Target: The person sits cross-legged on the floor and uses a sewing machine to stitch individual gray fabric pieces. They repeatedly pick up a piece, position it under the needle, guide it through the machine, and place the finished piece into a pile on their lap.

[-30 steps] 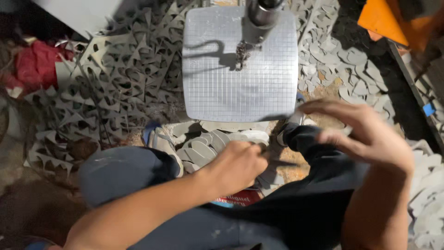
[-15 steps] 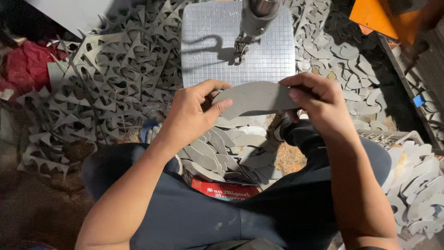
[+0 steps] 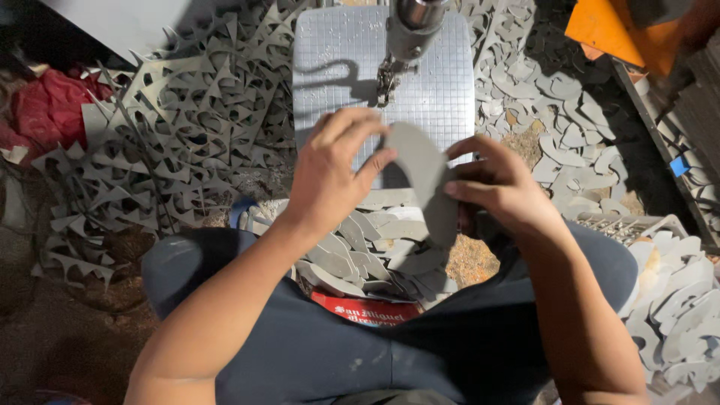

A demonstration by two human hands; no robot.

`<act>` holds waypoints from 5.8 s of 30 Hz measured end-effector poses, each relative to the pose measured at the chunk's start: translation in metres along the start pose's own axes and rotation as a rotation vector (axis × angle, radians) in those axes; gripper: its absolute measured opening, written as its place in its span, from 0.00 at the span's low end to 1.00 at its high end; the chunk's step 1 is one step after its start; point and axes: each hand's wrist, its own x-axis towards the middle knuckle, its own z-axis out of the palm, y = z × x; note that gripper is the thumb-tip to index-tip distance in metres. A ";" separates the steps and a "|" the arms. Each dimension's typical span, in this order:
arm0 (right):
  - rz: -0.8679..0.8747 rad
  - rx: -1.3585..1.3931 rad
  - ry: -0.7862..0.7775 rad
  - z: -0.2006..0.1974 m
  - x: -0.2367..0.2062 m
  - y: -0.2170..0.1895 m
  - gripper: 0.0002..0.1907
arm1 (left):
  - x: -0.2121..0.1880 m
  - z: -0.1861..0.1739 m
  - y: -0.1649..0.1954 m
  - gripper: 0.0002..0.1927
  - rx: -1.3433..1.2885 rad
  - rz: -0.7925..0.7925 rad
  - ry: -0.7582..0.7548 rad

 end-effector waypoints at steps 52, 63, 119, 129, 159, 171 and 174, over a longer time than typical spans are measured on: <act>-0.816 -1.120 0.349 0.003 0.054 -0.001 0.18 | 0.012 -0.016 -0.049 0.15 0.236 0.103 -0.069; -0.822 -1.108 0.358 0.002 0.057 -0.002 0.17 | 0.016 -0.017 -0.058 0.13 0.221 0.177 -0.061; -0.839 -1.074 0.389 0.006 0.044 0.019 0.16 | 0.021 0.009 -0.050 0.48 0.494 -0.102 -0.082; -0.868 -0.990 0.373 0.006 0.046 0.017 0.27 | 0.030 0.002 -0.061 0.46 0.411 -0.063 -0.118; -0.829 -1.100 0.444 0.030 0.040 0.016 0.26 | 0.054 -0.009 -0.070 0.64 0.479 -0.065 -0.335; -0.817 -1.075 0.457 0.045 0.039 0.015 0.24 | 0.063 -0.011 -0.068 0.59 0.497 -0.036 -0.398; -0.820 -1.060 0.451 0.046 0.040 0.014 0.25 | 0.049 -0.003 -0.052 0.56 0.478 -0.042 -0.324</act>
